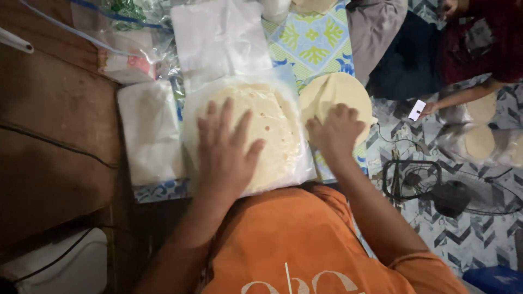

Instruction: The person packages flatbreads by placing plastic sheets between individual tortillas and folding the plastic over them.

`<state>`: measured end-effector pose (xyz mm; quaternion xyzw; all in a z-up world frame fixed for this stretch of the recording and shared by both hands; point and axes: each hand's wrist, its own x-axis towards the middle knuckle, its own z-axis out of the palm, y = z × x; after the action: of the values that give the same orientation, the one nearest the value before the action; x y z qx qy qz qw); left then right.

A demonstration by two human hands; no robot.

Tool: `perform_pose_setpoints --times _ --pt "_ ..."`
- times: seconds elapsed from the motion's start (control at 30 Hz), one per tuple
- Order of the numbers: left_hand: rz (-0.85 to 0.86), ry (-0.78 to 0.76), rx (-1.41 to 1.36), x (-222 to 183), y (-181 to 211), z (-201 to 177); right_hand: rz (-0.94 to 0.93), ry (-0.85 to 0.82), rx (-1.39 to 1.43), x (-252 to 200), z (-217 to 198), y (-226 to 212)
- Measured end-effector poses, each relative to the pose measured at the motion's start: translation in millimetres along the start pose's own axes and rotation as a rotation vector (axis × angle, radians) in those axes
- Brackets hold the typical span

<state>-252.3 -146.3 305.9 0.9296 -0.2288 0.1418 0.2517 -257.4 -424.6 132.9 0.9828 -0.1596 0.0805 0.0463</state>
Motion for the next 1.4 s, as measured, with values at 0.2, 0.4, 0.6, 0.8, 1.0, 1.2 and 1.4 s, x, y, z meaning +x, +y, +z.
perform_pose_setpoints --times 0.2,0.4,0.6,0.8,1.0,1.2,1.4 --pt "0.082 -0.061 0.203 -7.0 -4.7 32.3 0.209 -0.189 0.394 15.0 -9.3 29.1" --pt "0.039 -0.147 0.156 -8.0 -0.9 26.3 0.784 -0.194 0.634 35.4 -57.5 160.1" --pt "0.057 -0.067 0.128 -6.1 0.7 21.2 0.322 0.082 0.922 16.4 -194.6 122.8" --pt "-0.210 0.157 -0.663 -13.9 -26.2 17.3 0.328 -0.347 1.509 10.7 -274.4 30.1" --pt "-1.179 0.054 -1.662 -33.2 -56.4 -20.9 0.320 -0.783 1.852 21.8 -203.6 -19.0" --pt "-0.961 -0.010 -1.303 -58.1 -79.9 16.0 0.213 -0.799 1.404 22.0 -152.6 -55.9" --pt "-1.093 -0.302 -0.886 -22.3 -54.0 -32.6 0.042 -0.760 0.974 23.5 -176.3 -59.4"
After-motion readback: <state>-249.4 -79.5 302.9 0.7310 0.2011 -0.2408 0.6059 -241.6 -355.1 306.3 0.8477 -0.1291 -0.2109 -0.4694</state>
